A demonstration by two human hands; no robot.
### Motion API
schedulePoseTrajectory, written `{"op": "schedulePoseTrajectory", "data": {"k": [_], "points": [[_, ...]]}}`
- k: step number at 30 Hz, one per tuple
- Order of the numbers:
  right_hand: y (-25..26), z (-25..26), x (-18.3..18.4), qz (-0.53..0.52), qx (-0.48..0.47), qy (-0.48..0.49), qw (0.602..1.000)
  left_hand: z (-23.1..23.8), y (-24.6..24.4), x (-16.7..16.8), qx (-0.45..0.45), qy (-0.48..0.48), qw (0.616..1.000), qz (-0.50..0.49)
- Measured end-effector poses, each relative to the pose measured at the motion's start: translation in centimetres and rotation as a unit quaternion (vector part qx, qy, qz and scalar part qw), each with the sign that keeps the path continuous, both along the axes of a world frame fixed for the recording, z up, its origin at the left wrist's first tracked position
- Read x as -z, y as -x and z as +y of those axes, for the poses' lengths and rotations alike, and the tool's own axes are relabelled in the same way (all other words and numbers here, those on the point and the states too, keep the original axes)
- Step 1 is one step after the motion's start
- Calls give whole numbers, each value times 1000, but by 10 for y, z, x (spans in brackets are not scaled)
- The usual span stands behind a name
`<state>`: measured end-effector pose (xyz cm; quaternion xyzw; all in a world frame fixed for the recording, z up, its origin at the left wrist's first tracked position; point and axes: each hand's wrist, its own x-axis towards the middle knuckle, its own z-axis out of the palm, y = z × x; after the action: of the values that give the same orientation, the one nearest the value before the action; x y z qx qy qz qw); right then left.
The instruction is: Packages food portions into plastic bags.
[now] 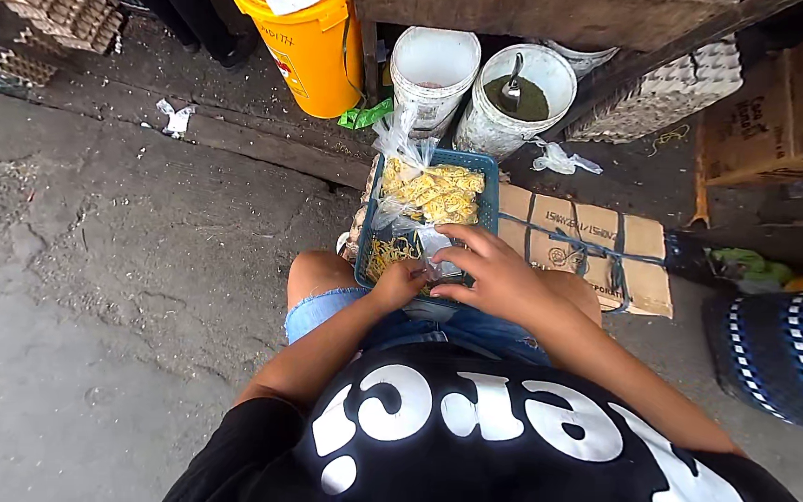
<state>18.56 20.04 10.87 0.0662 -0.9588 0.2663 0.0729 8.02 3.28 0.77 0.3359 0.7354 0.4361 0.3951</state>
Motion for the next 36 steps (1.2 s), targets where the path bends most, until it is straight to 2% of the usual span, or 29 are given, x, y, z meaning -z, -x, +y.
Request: {"op": "schedulePoseTrajectory", "data": {"k": [3, 5, 8, 10, 12, 13, 14, 16, 19, 21, 23, 26, 30, 36], "points": [[2, 1, -3, -123, -16, -42, 991, 1, -1, -5, 19, 29, 999, 13], [4, 4, -4, -180, -40, 16, 983, 4, -3, -9, 36, 46, 998, 23], [4, 12, -13, -129, -51, 152, 979, 5, -3, -10, 41, 44, 997, 39], [7, 21, -23, -56, 3, 232, 971, 1, 3, -7, 6, 28, 999, 43], [17, 33, -20, -5, 72, 332, 941, -6, 9, -5, -62, 14, 997, 42], [24, 37, -13, 6, 118, 349, 929, -9, 12, -5, -96, 12, 994, 42], [31, 40, -1, -5, 168, 331, 929, -13, 15, -4, -124, 11, 991, 46], [41, 39, 40, -120, 214, 241, 939, -17, 19, 1, -164, 9, 984, 62], [45, 17, 118, -304, 105, 97, 942, -19, 19, 13, -188, -55, 977, 81], [48, -5, 136, -375, 45, 22, 926, -21, 16, 11, -200, -151, 965, 76], [49, -18, 144, -389, 20, -26, 921, -23, 12, 6, -218, -214, 950, 67], [48, -17, 135, -377, 34, -27, 925, -20, 11, -2, -246, -236, 938, 57], [20, -2, 99, -299, 98, 91, 945, -15, 8, 8, -252, -248, 934, 56], [-13, 15, 64, -252, 185, 170, 934, -1, 4, 23, -207, -167, 963, -41]]}}
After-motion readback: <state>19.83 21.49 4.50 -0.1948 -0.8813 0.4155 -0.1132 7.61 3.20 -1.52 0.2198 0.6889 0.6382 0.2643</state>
